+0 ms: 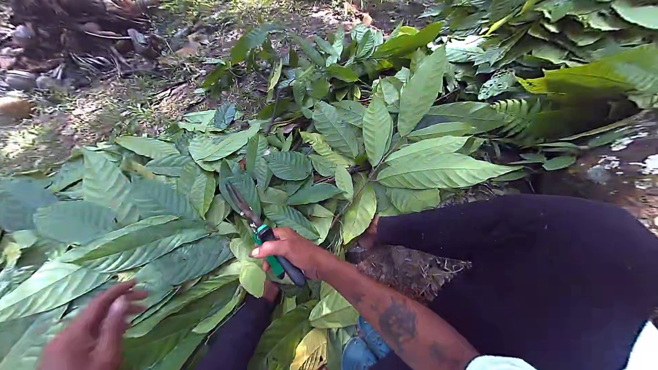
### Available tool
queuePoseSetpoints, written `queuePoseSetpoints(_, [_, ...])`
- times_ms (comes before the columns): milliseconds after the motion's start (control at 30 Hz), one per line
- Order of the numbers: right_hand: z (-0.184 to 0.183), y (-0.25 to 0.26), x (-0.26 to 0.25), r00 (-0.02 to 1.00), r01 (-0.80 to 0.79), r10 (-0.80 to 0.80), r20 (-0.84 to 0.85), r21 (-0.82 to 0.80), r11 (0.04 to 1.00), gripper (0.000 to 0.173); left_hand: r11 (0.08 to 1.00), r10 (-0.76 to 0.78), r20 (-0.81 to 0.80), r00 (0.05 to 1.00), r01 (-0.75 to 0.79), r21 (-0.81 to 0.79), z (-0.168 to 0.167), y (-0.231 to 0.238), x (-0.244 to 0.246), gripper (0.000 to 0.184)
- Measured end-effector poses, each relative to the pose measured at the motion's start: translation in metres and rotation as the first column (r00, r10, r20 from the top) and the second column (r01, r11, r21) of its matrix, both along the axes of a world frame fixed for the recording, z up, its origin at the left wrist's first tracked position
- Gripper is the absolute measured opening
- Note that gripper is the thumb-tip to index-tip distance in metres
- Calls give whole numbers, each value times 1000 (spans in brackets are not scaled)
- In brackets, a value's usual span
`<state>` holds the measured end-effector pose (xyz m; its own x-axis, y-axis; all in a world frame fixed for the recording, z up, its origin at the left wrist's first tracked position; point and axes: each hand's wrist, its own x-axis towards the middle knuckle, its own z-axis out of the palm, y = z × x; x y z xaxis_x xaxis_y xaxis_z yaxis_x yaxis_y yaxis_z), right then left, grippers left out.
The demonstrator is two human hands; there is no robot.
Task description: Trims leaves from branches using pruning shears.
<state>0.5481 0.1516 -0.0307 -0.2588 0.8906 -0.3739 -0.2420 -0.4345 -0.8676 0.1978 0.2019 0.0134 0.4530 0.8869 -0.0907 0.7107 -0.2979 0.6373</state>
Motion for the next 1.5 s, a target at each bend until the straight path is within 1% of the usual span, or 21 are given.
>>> queuePoseSetpoints(100, [8, 2, 27, 982, 186, -186, 16, 22, 982, 21, 947, -317, -47, 947, 313, -73, -50, 21, 181, 31])
queuePoseSetpoints(133, [14, 2, 36, 968, 248, -249, 30, 38, 968, 20, 935, -349, -12, 937, 347, -71, -74, 16, 224, 26])
queuePoseSetpoints(167, [20, 2, 47, 953, 295, -298, 45, 58, 954, 20, 938, -340, 54, 939, 343, -48, -96, 6, 258, 28])
queuePoseSetpoints(233, [28, -1, 70, 919, 378, -387, 72, 118, 918, 23, 964, -235, 208, 949, 256, -79, -123, -15, 307, 35])
queuePoseSetpoints(267, [31, -4, 81, 896, 420, -435, 84, 153, 895, 26, 965, -175, 215, 961, 211, -157, -128, -21, 326, 37])
queuePoseSetpoints(333, [35, -8, 102, 847, 504, -525, 79, 196, 842, 30, 921, -211, 44, 977, 214, -326, -136, -18, 359, 40])
queuePoseSetpoints(367, [36, -10, 111, 824, 537, -561, 76, 205, 818, 32, 882, -291, -47, 956, 249, -400, -146, -14, 372, 41])
queuePoseSetpoints(400, [36, -13, 119, 805, 566, -590, 68, 210, 797, 34, 849, -353, -65, 933, 290, -442, -160, -10, 380, 39])
queuePoseSetpoints(433, [35, -15, 126, 792, 585, -608, 57, 214, 782, 37, 839, -360, 3, 933, 325, -436, -174, -6, 382, 33])
queuePoseSetpoints(500, [36, -18, 135, 771, 615, -636, 29, 227, 755, 38, 864, -228, 302, 926, 335, -376, -182, 1, 372, 25])
queuePoseSetpoints(600, [39, -25, 136, 756, 631, -654, -6, 269, 727, 38, 857, 76, 654, 753, 287, -429, -155, 9, 345, 26])
queuePoseSetpoints(667, [41, -29, 132, 784, 600, -619, -52, 319, 734, 40, 845, 235, 734, 637, 238, -478, -122, 18, 325, 23])
queuePoseSetpoints(733, [49, -33, 126, 824, 545, -561, -75, 373, 751, 43, 862, 308, 779, 546, 187, -471, -95, 26, 305, 22])
queuePoseSetpoints(800, [55, -36, 119, 869, 464, -491, -57, 436, 771, 49, 890, 322, 811, 488, 135, -435, -77, 34, 285, 24])
queuePoseSetpoints(867, [58, -39, 112, 902, 375, -432, 6, 486, 789, 52, 902, 329, 820, 468, 102, -419, -62, 38, 267, 26])
queuePoseSetpoints(1033, [53, -45, 97, 902, 258, -371, 222, 411, 874, 44, 846, 435, 838, 330, 169, -506, -65, 36, 243, 27])
queuePoseSetpoints(1133, [39, -43, 93, 823, 193, -319, 470, 297, 935, 49, 760, 608, 750, 261, 84, -645, -69, 29, 237, 26])
queuePoseSetpoints(1200, [28, -42, 94, 754, 101, -214, 621, 212, 972, 54, 675, 714, 659, 237, 20, -738, -77, 27, 234, 21])
queuePoseSetpoints(1233, [23, -43, 94, 748, 61, -157, 645, 169, 984, 55, 644, 745, 631, 217, 11, -765, -80, 26, 233, 21])
queuePoseSetpoints(1367, [10, -58, 89, 886, -64, 22, 463, 75, 995, 41, 610, 775, 609, 170, 50, -791, -93, 19, 228, 23])
queuePoseSetpoints(1500, [-11, -88, 75, 958, -110, 128, 255, -83, 990, 31, 597, 778, 595, 199, 59, -800, -113, 16, 221, 22])
